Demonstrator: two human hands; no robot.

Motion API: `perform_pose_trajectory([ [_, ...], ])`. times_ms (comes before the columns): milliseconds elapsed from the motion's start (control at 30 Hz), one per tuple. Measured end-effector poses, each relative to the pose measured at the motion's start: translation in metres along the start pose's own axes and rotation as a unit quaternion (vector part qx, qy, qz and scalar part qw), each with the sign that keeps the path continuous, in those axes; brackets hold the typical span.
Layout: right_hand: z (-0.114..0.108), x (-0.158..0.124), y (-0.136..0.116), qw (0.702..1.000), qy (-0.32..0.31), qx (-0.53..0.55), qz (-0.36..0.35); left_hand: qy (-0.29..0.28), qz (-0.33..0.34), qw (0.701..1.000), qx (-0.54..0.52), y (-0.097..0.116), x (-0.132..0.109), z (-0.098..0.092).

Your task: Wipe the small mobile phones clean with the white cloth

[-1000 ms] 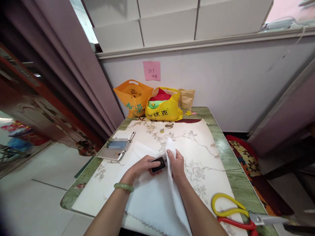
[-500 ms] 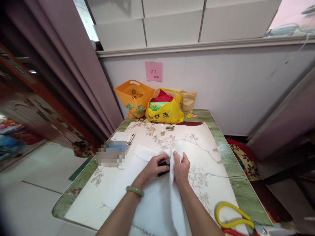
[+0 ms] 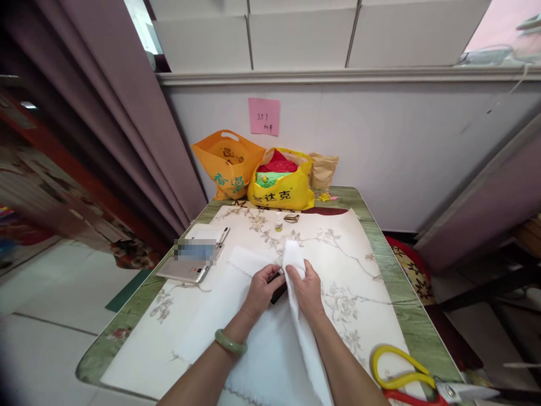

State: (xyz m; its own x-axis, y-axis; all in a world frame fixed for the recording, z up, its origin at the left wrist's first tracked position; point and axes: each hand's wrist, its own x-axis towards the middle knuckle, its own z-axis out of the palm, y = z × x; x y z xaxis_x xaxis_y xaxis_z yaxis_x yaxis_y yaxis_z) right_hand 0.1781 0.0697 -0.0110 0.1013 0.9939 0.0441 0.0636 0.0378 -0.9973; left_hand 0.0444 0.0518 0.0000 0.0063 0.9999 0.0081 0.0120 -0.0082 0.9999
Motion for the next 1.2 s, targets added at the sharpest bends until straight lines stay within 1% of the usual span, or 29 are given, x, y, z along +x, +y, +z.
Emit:
perform_pose_trajectory([
  [100,-0.001,-0.001,-0.001,1.000,0.003,0.006,-0.012,-0.001,-0.014,1.000,-0.016,-0.002,0.000,0.000],
  [200,-0.002,0.000,0.000,1.000,0.011,0.006,-0.007,-0.011,-0.021,0.999,-0.023,-0.004,0.001,-0.001],
  [367,-0.005,0.003,0.006,0.999,0.028,0.027,0.017,-0.027,-0.011,0.999,-0.040,-0.007,0.001,-0.003],
  [500,-0.006,0.004,0.011,0.999,0.033,0.038,0.020,-0.018,0.003,1.000,-0.022,-0.006,-0.001,-0.001],
  [600,-0.006,0.003,0.010,0.998,0.043,0.044,0.026,-0.027,-0.005,0.999,-0.031,-0.003,-0.004,0.002],
  [700,-0.007,0.001,0.005,0.999,0.018,0.034,0.022,-0.055,-0.021,0.997,-0.056,0.001,-0.005,0.003],
  [833,-0.008,-0.002,-0.004,0.999,-0.027,-0.040,-0.006,-0.076,-0.007,0.996,-0.044,0.007,-0.004,-0.002],
  [933,-0.009,-0.002,-0.007,0.997,-0.034,-0.064,-0.016,-0.090,-0.036,0.993,-0.073,0.007,-0.004,-0.006],
  [1100,-0.008,0.001,-0.002,0.996,-0.004,-0.089,-0.028,-0.094,-0.072,0.983,-0.138,0.004,-0.005,-0.006],
  [1200,-0.007,0.004,0.002,0.992,0.041,-0.114,-0.031,-0.082,-0.073,0.983,-0.151,0.003,-0.005,-0.006],
])
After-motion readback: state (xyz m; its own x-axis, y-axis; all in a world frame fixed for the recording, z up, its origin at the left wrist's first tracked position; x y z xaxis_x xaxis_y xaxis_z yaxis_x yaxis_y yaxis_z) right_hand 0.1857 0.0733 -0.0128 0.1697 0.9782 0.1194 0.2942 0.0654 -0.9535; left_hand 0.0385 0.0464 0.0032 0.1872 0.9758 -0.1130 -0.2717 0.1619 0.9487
